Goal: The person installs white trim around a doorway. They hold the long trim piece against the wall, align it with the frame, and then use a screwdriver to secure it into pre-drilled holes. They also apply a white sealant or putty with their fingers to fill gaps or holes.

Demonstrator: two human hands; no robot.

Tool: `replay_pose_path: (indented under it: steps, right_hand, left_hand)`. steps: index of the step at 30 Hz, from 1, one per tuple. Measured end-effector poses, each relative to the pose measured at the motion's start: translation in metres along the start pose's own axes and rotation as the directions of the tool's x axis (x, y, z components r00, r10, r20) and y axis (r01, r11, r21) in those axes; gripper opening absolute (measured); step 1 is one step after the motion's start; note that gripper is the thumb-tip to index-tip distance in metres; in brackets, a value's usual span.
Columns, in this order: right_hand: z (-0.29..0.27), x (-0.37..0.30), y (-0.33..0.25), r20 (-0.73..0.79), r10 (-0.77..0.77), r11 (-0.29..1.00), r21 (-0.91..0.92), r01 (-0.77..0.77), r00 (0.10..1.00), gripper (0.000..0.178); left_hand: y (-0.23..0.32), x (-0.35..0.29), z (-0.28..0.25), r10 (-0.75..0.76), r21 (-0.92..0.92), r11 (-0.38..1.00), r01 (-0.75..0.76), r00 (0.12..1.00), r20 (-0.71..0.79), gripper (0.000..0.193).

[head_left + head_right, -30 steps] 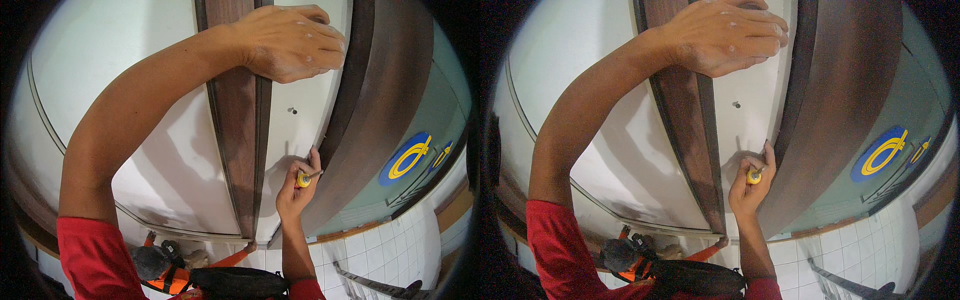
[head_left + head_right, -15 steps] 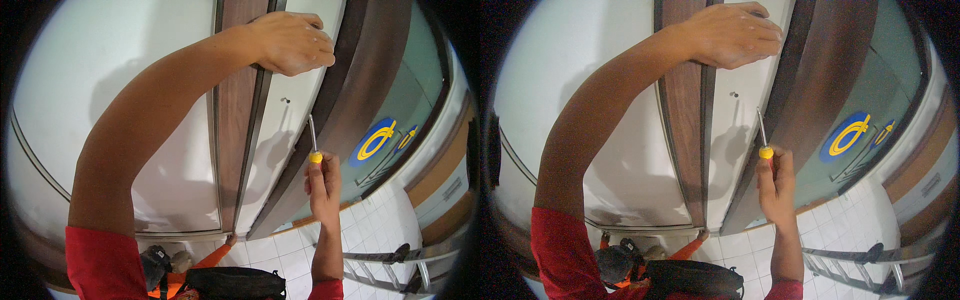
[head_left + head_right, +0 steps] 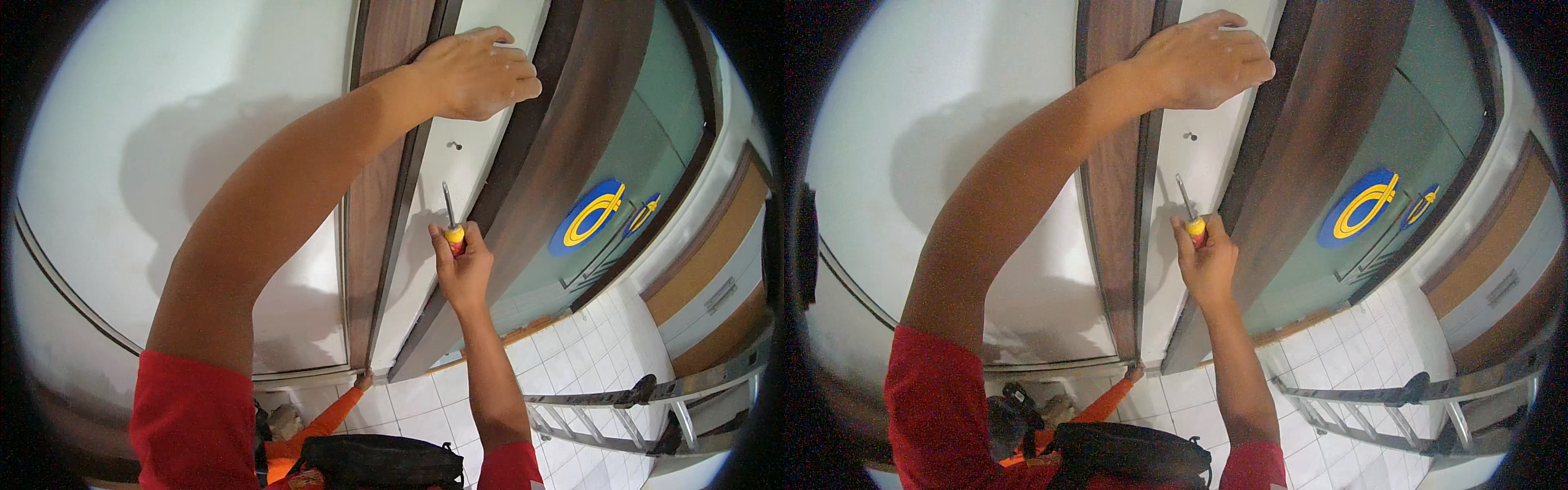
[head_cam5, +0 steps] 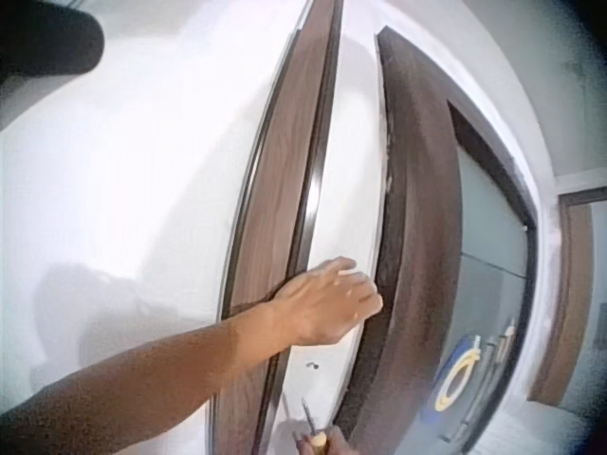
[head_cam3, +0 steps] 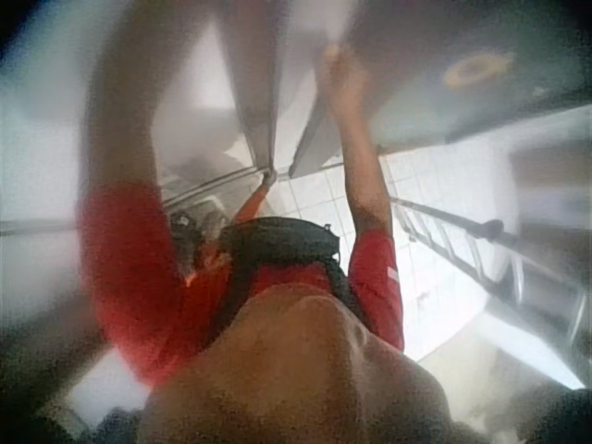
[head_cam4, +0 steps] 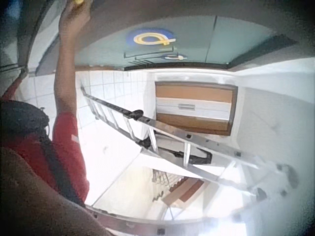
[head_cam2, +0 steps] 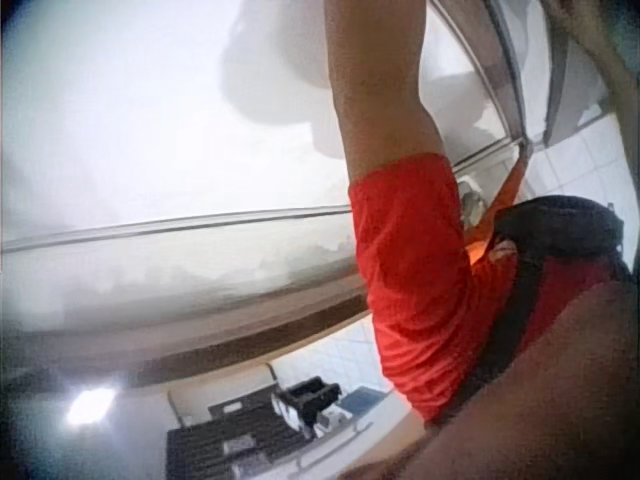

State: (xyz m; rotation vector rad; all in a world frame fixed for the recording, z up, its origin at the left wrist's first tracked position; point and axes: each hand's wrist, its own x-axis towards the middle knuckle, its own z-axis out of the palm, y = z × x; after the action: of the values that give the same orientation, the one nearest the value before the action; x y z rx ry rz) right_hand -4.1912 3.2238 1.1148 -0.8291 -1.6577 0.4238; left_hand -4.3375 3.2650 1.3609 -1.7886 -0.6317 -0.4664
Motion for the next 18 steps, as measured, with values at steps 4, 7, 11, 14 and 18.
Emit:
replay_pose_path:
  steps: [4, 7, 11, 14, 18]
  right_hand:
    - [0.018, 0.033, 0.013, -0.136, -0.036, 0.997, 0.059, 0.045, 0.99, 0.034]
    - [0.029, 0.032, 0.017, -0.114, -0.082, 0.971, 0.216, 0.105, 0.99, 0.024]
    - [0.021, 0.023, 0.041, -0.09, -0.115, 0.973, 0.188, 0.13, 0.989, 0.023]
    - [0.023, 0.026, 0.051, -0.138, -0.165, 0.965, 0.182, 0.189, 0.977, 0.026]
    - [0.032, 0.036, 0.057, -0.192, -0.187, 0.95, 0.214, 0.227, 0.963, 0.029]
  left_hand:
    - [-0.011, 0.002, 0.004, 0.04, 0.017, 0.999, -0.039, 0.997, -0.073, 0.014]
    - [-0.011, 0.003, -0.011, 0.089, 0.113, 0.988, -0.104, 0.987, 0.132, 0.013]
    - [0.016, -0.005, -0.005, 0.08, 0.038, 0.996, -0.083, 0.995, 0.066, 0.018]
    - [0.015, 0.0, 0.0, 0.128, 0.061, 0.99, -0.127, 0.992, -0.012, 0.012]
    - [0.01, 0.006, 0.008, 0.096, 0.052, 0.994, -0.099, 0.994, 0.044, 0.009]
